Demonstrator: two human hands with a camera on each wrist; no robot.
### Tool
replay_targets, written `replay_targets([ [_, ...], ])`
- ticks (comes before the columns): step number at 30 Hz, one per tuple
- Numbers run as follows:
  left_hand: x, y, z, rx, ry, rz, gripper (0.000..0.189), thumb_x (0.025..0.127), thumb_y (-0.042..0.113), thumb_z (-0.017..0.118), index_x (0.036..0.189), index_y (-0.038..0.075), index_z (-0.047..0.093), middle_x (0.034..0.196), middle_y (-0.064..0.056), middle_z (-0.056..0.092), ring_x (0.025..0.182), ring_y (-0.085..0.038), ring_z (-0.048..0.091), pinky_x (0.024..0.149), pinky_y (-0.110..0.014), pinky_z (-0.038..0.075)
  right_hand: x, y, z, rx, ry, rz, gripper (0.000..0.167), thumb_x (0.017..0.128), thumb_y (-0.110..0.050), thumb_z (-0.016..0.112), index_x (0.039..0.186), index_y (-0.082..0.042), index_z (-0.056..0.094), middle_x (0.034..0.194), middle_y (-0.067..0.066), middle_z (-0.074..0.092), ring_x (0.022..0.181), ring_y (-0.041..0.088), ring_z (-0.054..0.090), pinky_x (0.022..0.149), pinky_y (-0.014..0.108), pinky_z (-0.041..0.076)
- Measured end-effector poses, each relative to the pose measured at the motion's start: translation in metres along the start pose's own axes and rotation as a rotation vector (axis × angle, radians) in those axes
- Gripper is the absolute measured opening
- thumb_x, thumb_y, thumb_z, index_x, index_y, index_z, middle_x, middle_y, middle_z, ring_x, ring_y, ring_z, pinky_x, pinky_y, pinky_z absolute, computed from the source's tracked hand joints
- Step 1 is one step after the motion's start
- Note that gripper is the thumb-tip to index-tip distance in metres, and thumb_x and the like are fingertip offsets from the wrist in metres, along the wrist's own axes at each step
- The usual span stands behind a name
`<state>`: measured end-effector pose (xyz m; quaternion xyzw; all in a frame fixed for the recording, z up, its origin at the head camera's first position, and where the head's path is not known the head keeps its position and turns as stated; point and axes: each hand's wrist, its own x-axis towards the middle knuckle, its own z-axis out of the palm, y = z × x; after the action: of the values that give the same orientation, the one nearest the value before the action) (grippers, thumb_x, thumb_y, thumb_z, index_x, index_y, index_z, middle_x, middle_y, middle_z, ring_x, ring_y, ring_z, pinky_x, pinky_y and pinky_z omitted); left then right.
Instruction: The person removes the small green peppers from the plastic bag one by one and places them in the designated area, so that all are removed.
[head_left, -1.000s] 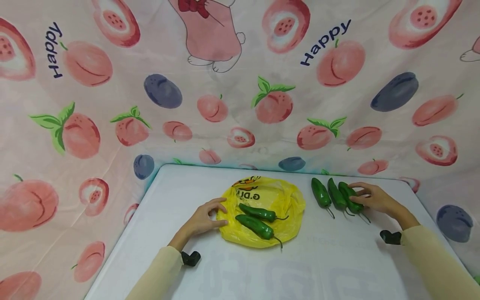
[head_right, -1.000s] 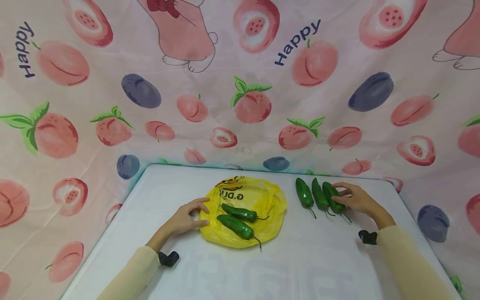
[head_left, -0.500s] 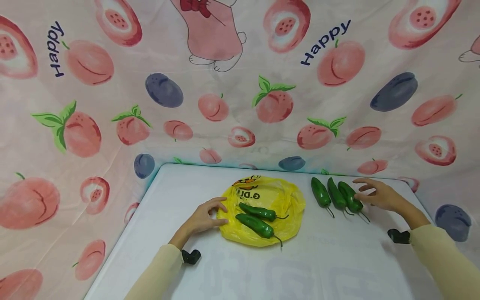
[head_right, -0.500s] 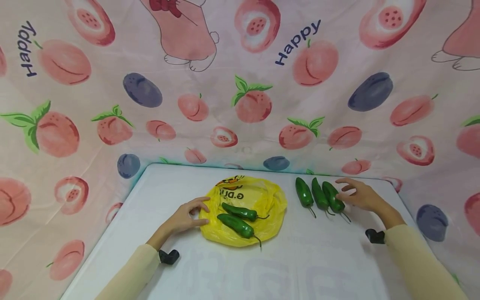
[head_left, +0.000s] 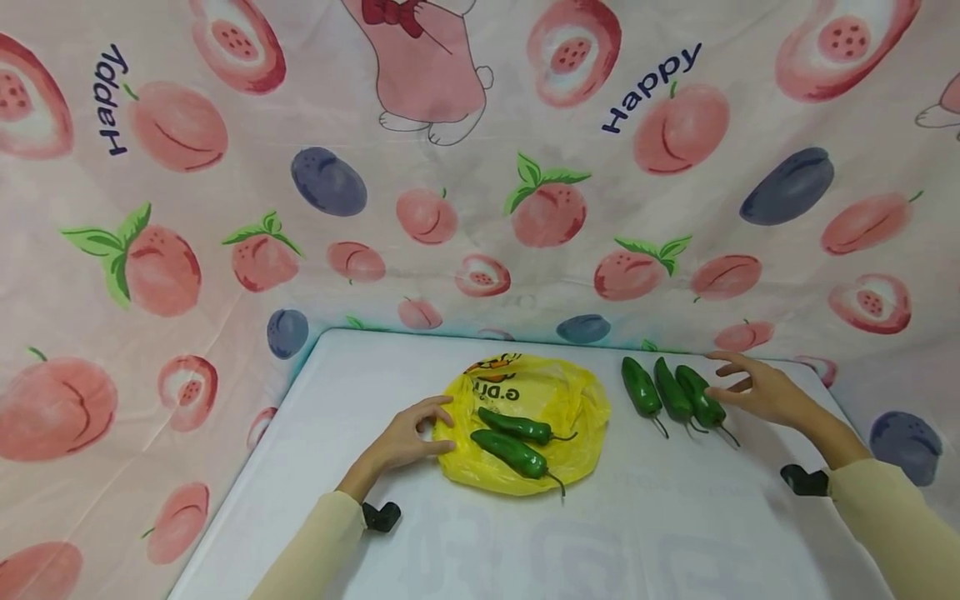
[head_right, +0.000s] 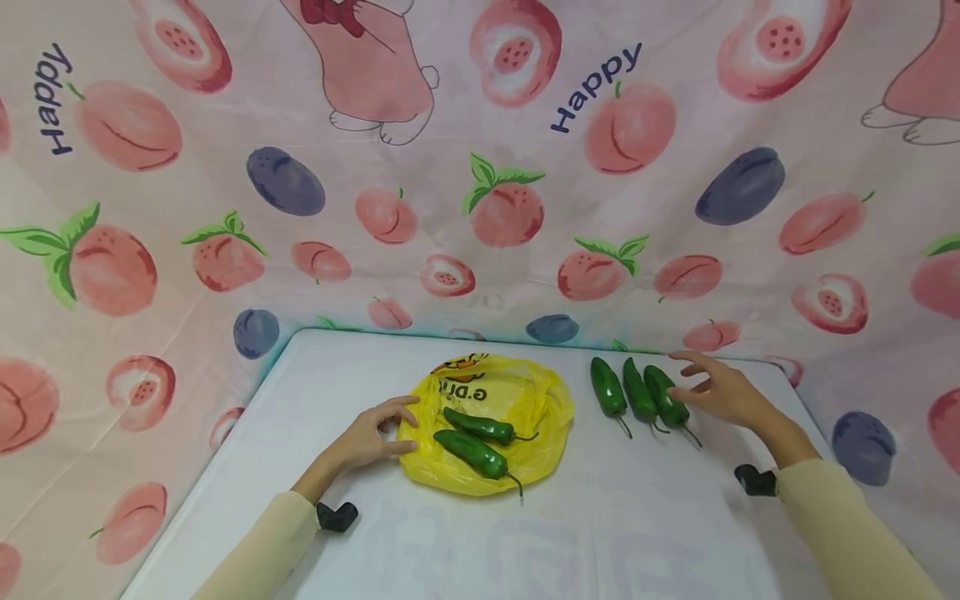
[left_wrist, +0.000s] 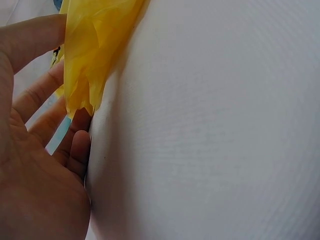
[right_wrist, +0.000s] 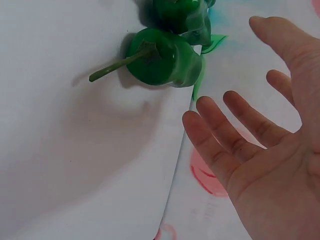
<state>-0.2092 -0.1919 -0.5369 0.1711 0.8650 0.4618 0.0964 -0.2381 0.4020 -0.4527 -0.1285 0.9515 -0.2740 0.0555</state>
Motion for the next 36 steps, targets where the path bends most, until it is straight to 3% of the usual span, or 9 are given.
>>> replay_targets([
  [7, -0.002, -0.001, 0.002, -0.002, -0.008, 0.021, 0.024, 0.085, 0.032, 0.085, 0.102, 0.028, 0.070, 0.155, 0.002, 0.050, 0.146, -0.030, 0.039, 0.116, -0.054, 0.031, -0.004, -0.007, 0.004, 0.007, 0.038, 0.018, 0.079, 0.095, -0.037, 0.075, 0.156, -0.006, 0.035, 0.135, 0.035, 0.055, 0.114, 0.053, 0.060, 0.083, 0.061, 0.055],
  [16, -0.002, -0.001, 0.001, 0.004, -0.007, 0.015, 0.024, 0.084, 0.032, 0.086, 0.102, 0.028, 0.070, 0.155, 0.002, 0.049, 0.147, -0.029, 0.038, 0.116, -0.053, 0.031, -0.005, -0.028, 0.003, 0.016, 0.176, -0.083, 0.073, 0.093, -0.029, 0.078, 0.152, -0.005, 0.043, 0.131, 0.032, 0.058, 0.106, 0.051, 0.065, 0.083, 0.061, 0.054],
  [18, -0.002, 0.000, 0.001, 0.004, -0.006, 0.011, 0.024, 0.084, 0.032, 0.086, 0.103, 0.028, 0.070, 0.155, 0.002, 0.049, 0.147, -0.029, 0.038, 0.116, -0.053, 0.030, -0.003, -0.032, 0.002, 0.004, 0.190, -0.099, 0.072, 0.092, -0.029, 0.079, 0.152, -0.006, 0.044, 0.129, 0.030, 0.059, 0.104, 0.049, 0.066, 0.081, 0.056, 0.057],
  [22, -0.001, 0.000, 0.001, 0.009, -0.004, 0.007, 0.024, 0.084, 0.033, 0.085, 0.103, 0.028, 0.070, 0.155, 0.002, 0.049, 0.148, -0.030, 0.037, 0.117, -0.054, 0.029, 0.001, -0.040, 0.001, -0.011, 0.203, -0.119, 0.071, 0.091, -0.030, 0.081, 0.150, -0.009, 0.048, 0.126, 0.026, 0.064, 0.102, 0.044, 0.069, 0.077, 0.033, 0.059],
  [24, -0.001, -0.001, 0.001, 0.012, -0.004, 0.005, 0.024, 0.084, 0.033, 0.085, 0.103, 0.029, 0.070, 0.156, 0.002, 0.049, 0.147, -0.029, 0.038, 0.117, -0.054, 0.029, 0.002, -0.044, 0.001, -0.014, 0.206, -0.135, 0.070, 0.091, -0.028, 0.081, 0.150, -0.009, 0.048, 0.125, 0.025, 0.065, 0.101, 0.043, 0.069, 0.076, 0.030, 0.058],
  [29, 0.000, 0.000, 0.000, 0.016, -0.002, 0.001, 0.024, 0.084, 0.033, 0.086, 0.102, 0.030, 0.070, 0.156, 0.003, 0.049, 0.145, -0.028, 0.040, 0.114, -0.053, 0.032, 0.008, -0.052, 0.005, -0.015, 0.209, -0.188, 0.068, 0.090, -0.027, 0.082, 0.148, -0.008, 0.050, 0.123, 0.024, 0.067, 0.098, 0.041, 0.071, 0.076, 0.044, 0.060],
  [36, 0.000, 0.001, 0.000, 0.015, -0.003, -0.015, 0.024, 0.084, 0.033, 0.085, 0.102, 0.029, 0.070, 0.156, 0.004, 0.048, 0.148, -0.028, 0.037, 0.118, -0.053, 0.029, 0.017, -0.069, 0.009, -0.005, 0.195, -0.245, 0.068, 0.089, -0.025, 0.083, 0.147, -0.010, 0.052, 0.122, 0.021, 0.069, 0.095, 0.036, 0.073, 0.076, 0.045, 0.060],
])
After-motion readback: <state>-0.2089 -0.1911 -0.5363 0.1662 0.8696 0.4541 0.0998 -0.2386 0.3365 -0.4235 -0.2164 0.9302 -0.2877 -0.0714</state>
